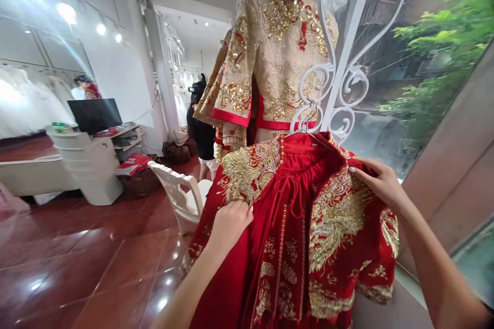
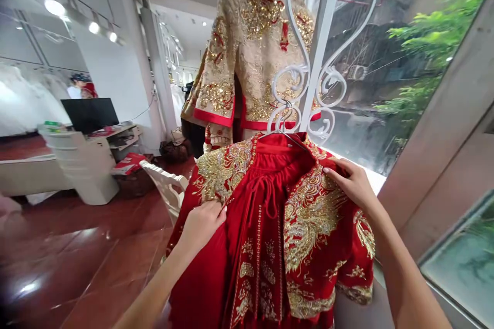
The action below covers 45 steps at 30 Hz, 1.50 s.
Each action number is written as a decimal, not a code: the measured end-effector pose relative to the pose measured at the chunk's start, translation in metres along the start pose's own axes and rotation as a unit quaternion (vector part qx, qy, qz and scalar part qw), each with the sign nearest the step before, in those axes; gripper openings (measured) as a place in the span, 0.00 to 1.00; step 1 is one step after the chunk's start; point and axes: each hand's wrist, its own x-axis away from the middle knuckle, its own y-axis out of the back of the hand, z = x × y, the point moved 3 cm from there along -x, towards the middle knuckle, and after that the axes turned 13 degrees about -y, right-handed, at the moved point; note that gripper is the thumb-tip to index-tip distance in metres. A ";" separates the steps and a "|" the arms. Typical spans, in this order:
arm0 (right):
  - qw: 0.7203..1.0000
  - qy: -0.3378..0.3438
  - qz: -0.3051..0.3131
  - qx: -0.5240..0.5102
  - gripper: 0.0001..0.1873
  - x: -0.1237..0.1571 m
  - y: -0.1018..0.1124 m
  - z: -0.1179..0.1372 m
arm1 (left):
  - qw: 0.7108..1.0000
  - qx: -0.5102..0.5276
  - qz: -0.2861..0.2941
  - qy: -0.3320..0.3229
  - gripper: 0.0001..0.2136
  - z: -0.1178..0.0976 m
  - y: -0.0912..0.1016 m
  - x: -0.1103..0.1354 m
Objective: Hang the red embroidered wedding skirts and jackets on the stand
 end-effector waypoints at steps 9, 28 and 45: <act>0.996 -0.067 -0.052 -0.042 0.23 0.006 -0.006 -0.003 | 0.963 0.109 -0.004 -0.246 0.12 -0.102 0.022 -0.039; 0.986 0.124 0.052 0.095 0.26 -0.012 -0.010 0.025 | 0.985 0.007 -0.162 -0.066 0.25 -0.004 0.020 -0.121; 0.991 -0.003 0.132 -0.009 0.28 -0.049 -0.014 0.038 | 0.957 0.203 -0.187 0.095 0.20 0.072 0.032 -0.167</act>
